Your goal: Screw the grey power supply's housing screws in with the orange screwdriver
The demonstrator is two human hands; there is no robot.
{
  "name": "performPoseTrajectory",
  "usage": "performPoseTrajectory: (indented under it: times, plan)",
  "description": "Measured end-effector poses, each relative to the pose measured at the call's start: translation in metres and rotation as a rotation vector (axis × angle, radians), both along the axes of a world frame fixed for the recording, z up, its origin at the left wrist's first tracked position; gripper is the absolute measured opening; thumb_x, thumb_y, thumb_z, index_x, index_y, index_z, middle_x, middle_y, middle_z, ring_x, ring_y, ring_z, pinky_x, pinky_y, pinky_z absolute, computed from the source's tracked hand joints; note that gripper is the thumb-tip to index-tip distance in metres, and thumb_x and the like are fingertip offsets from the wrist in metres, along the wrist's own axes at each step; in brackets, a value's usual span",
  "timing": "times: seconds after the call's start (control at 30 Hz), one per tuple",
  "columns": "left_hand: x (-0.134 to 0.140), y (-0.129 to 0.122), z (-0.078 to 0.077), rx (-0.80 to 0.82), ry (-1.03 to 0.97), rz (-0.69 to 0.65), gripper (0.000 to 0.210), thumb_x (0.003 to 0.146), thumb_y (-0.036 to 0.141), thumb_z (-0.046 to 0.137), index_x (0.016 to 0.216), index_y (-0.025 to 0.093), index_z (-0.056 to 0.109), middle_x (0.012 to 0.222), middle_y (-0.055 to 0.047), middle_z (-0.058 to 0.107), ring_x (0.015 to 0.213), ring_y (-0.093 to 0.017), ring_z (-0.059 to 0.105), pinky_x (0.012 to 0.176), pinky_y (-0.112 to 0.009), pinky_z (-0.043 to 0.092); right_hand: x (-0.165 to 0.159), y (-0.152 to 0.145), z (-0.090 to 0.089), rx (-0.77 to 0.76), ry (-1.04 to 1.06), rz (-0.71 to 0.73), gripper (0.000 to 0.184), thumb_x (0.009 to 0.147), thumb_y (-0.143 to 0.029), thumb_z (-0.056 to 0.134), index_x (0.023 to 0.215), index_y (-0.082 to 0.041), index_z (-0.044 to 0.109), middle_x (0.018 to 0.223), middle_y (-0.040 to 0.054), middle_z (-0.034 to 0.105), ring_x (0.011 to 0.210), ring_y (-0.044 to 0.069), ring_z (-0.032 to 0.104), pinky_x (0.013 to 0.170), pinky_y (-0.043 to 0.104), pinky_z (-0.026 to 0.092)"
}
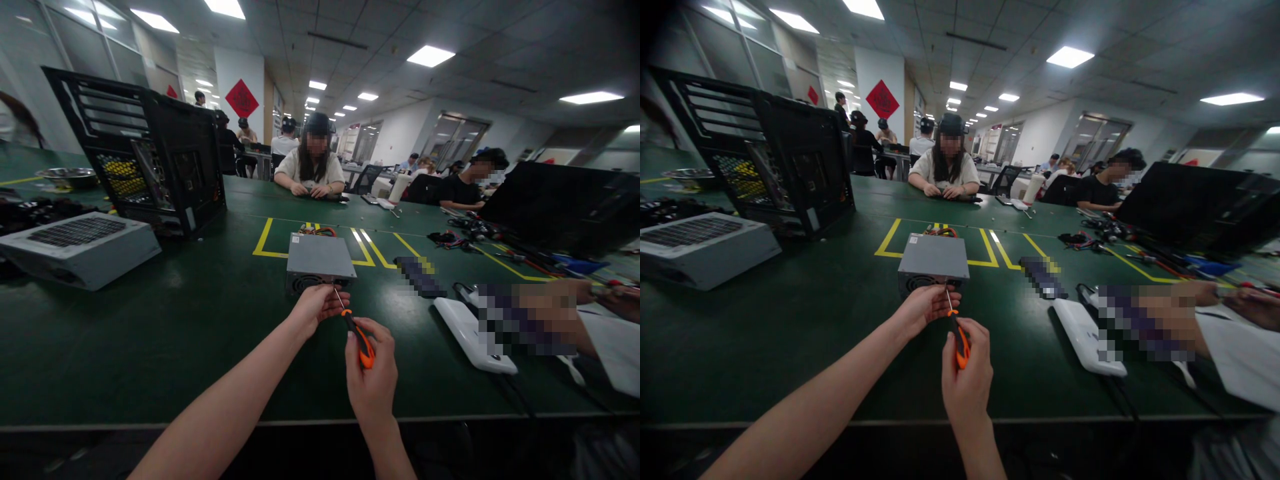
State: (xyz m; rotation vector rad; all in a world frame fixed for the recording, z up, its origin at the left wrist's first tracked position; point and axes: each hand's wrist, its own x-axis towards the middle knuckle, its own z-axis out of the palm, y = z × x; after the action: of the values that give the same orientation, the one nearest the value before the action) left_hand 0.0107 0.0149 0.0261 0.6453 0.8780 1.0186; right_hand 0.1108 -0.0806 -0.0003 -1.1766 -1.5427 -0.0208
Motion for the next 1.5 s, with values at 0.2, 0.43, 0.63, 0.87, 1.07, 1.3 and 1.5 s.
performPoseTrajectory:
  times: [0.2,0.43,0.63,0.87,1.07,1.3,1.5]
  plan:
    - [0.0024,0.0001,-0.0024,0.022,0.018,0.001,0.014,0.083,0.017,0.046,0.087,0.011,0.058,0.085,-0.012,0.068,0.067,-0.014,0.064,0.06,-0.022,0.049,-0.001,0.0008,-0.0008,-0.025,-0.055,0.068,0.021,0.082,-0.018,0.051,0.102,-0.02,0.048,0.104,0.0084,0.054,0.097,0.019,0.055,0.08,0.038,0.049]
    - [0.0037,-0.0007,-0.0041,0.036,0.014,0.003,0.017,0.084,0.017,0.043,0.089,0.011,0.058,0.085,-0.012,0.068,0.066,-0.013,0.064,0.059,-0.021,0.049,-0.0003,0.0012,-0.0023,0.009,-0.038,0.031,0.022,0.079,-0.015,0.054,0.1,-0.02,0.047,0.102,0.0074,0.053,0.096,0.019,0.054,0.08,0.037,0.049]
    - [0.0044,-0.0022,-0.0021,0.033,0.008,0.008,0.017,0.085,0.019,0.043,0.089,0.011,0.057,0.084,-0.011,0.068,0.065,-0.013,0.064,0.057,-0.021,0.048,0.0015,-0.0005,0.0002,-0.032,-0.026,-0.004,0.016,0.084,-0.028,0.049,0.098,-0.02,0.05,0.099,0.0081,0.054,0.093,0.019,0.056,0.077,0.036,0.049]
    - [0.0045,0.0007,-0.004,0.016,-0.001,0.037,0.016,0.086,0.018,0.042,0.087,0.011,0.056,0.083,-0.012,0.068,0.065,-0.013,0.064,0.057,-0.022,0.048,0.002,-0.0029,-0.0063,-0.083,-0.051,-0.108,0.018,0.082,-0.027,0.052,0.098,-0.02,0.048,0.082,0.0029,0.055,0.068,0.015,0.057,0.06,0.027,0.047]
    - [0.0041,0.0006,-0.0041,0.027,-0.009,0.035,0.016,0.085,0.016,0.041,0.086,0.011,0.056,0.082,-0.012,0.068,0.066,-0.014,0.064,0.058,-0.023,0.049,0.0015,-0.0012,0.0,-0.024,-0.072,-0.069,0.016,0.083,-0.025,0.049,0.098,-0.02,0.05,0.092,0.0062,0.051,0.084,0.018,0.054,0.072,0.033,0.047]
    - [0.0043,-0.001,-0.0031,0.02,-0.007,0.059,0.013,0.083,0.015,0.044,0.085,0.012,0.056,0.081,-0.012,0.068,0.065,-0.014,0.064,0.057,-0.022,0.049,0.0016,-0.0008,-0.0072,0.087,0.017,-0.046,0.027,0.082,-0.018,0.052,0.107,-0.02,0.044,0.098,0.0075,0.053,0.091,0.018,0.056,0.075,0.034,0.05]
    - [0.0051,0.0003,-0.0043,0.03,0.002,0.092,0.013,0.083,0.013,0.043,0.086,0.011,0.055,0.083,-0.012,0.068,0.064,-0.013,0.064,0.058,-0.022,0.049,0.0041,0.0017,-0.004,0.162,-0.125,-0.082,0.026,0.082,-0.012,0.052,0.106,-0.022,0.048,0.11,0.0094,0.055,0.102,0.021,0.054,0.081,0.041,0.047]
